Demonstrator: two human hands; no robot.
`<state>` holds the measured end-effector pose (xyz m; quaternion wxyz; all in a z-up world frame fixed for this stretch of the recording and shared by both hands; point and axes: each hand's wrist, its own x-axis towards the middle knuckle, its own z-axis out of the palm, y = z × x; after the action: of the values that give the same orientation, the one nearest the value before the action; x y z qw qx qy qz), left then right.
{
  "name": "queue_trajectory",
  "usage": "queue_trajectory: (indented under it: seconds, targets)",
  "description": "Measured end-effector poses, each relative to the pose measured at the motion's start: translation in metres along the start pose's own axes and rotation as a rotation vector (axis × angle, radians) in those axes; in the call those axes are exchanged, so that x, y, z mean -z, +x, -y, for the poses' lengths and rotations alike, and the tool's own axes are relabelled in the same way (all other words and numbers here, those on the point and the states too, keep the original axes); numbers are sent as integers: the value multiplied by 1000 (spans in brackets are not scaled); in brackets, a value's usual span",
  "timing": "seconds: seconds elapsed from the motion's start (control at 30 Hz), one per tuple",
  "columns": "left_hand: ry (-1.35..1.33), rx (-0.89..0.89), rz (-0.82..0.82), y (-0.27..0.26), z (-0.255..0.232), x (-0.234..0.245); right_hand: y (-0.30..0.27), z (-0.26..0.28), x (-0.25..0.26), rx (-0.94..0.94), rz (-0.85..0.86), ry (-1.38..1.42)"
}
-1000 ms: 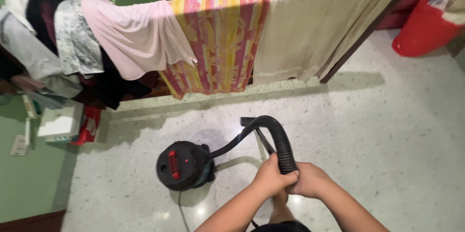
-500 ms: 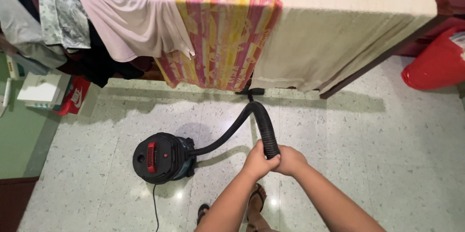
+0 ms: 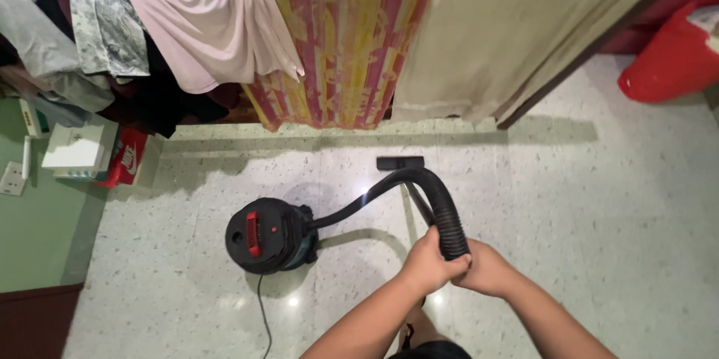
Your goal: The person vacuums the tiled floor using a vacuum cleaner by moving the nozzle across various areas of the room near furniture and storage bins.
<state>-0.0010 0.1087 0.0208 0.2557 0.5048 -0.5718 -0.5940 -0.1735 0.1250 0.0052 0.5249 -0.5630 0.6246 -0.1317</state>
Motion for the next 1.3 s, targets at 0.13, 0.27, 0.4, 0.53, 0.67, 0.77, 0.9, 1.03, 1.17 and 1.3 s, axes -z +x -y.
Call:
queue_trajectory:
  seconds: [0.13,0.27,0.4,0.53,0.67,0.77,0.9,1.03,1.17,1.3]
  targets:
    - [-121,50,-20,-44,-20,11,-50,29,-17,64,-17,151]
    - [-123,57,-6,-82,-28,26,-87,51,-39,99,-9,210]
    - [-136,39,43,-107,-26,38,-103,62,-66,8,-21,242]
    - [-86,66,62,-105,-20,52,-95,69,-81,-51,-72,135]
    - [-40,71,37,-81,-5,50,-70,59,-80,-20,-128,92]
    - [-6,66,15,-51,9,41,-39,37,-73,-5,-159,89]
    - [62,72,6,1,26,25,10,-4,-54,-34,-146,98]
    - [133,87,-21,53,31,9,57,-32,-23,-63,-123,80]
    - [121,106,-64,95,32,-3,97,-48,3,-96,-125,-8]
    - [137,181,-97,123,36,-12,123,-58,15,-104,-115,1]
